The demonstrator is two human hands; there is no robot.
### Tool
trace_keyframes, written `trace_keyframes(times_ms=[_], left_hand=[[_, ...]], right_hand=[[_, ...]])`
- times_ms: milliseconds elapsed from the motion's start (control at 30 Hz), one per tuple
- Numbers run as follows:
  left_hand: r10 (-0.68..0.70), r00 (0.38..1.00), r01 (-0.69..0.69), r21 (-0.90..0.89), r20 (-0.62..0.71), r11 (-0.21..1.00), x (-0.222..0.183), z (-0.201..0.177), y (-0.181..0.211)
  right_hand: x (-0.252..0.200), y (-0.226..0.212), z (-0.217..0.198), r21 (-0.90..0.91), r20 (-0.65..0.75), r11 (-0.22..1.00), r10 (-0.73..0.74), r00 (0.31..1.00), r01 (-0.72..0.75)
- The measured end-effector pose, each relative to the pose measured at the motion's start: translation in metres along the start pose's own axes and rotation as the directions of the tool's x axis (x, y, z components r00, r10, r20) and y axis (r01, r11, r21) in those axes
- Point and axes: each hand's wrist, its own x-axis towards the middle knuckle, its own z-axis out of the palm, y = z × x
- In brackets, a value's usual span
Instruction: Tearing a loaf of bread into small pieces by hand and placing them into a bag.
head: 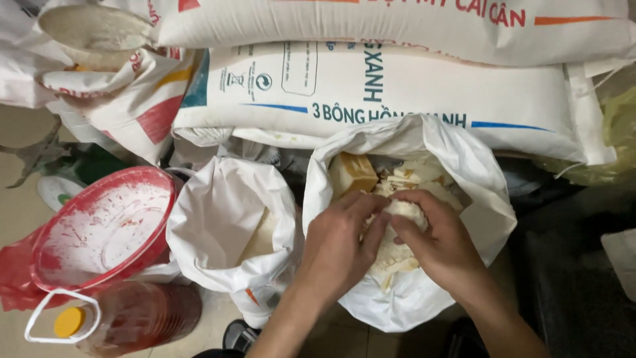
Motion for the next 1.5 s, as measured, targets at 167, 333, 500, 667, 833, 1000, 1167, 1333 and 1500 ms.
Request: trace_keyframes(times_ms=[167,333,500,667,833,1000,1167,1333,1500], left_hand=[[-0.019,1.0,0.02,0.055,-0.009,0.998,0.003,-0.001,0.009],[-0.017,0.999,0.019,0.046,-0.032,0.999,0.004,0.015,0.002],[0.003,1.0,-0.003,0.063,0.007,0.998,-0.002,0.013,-0.003],[-0.081,0.997,0.081,0.003,0.008,0.997,-0.002,0.003,-0.008],[-0.024,1.0,0.024,0.024,-0.01,0.999,0.006,-0.007,0.002],[0.091,0.996,-0.084,0.184,-0.028,0.979,0.003,0.004,-0.011],[0.036,0.999,-0.037,0.093,0.015,0.995,0.003,0.008,-0.012],[-0.012,1.0,0.013,0.06,-0.021,0.998,0.007,0.001,-0.007],[-0.006,0.998,0.011,0.062,-0.066,0.998,0.009,-0.008,-0.001]], right_hand=[[-0.004,0.011,-0.001,-0.12,-0.043,0.984,-0.137,0.99,0.131],[-0.014,0.0,-0.012,-0.241,-0.049,0.965,-0.12,0.992,0.105],[-0.016,0.008,-0.012,-0.376,-0.031,0.919,-0.141,0.99,0.119],[-0.017,-0.006,-0.005,-0.36,-0.023,0.92,-0.173,0.985,0.153],[-0.007,-0.001,0.0,-0.353,-0.033,0.925,-0.165,0.986,0.143],[-0.007,-0.002,0.003,-0.37,-0.032,0.924,-0.115,0.993,0.095],[-0.009,-0.009,-0.001,-0.328,0.013,0.941,-0.079,0.997,0.079],[-0.009,-0.005,-0.006,-0.288,0.03,0.957,-0.03,0.999,0.038],[-0.009,-0.003,-0.012,-0.159,0.051,0.987,-0.031,0.998,0.038]])
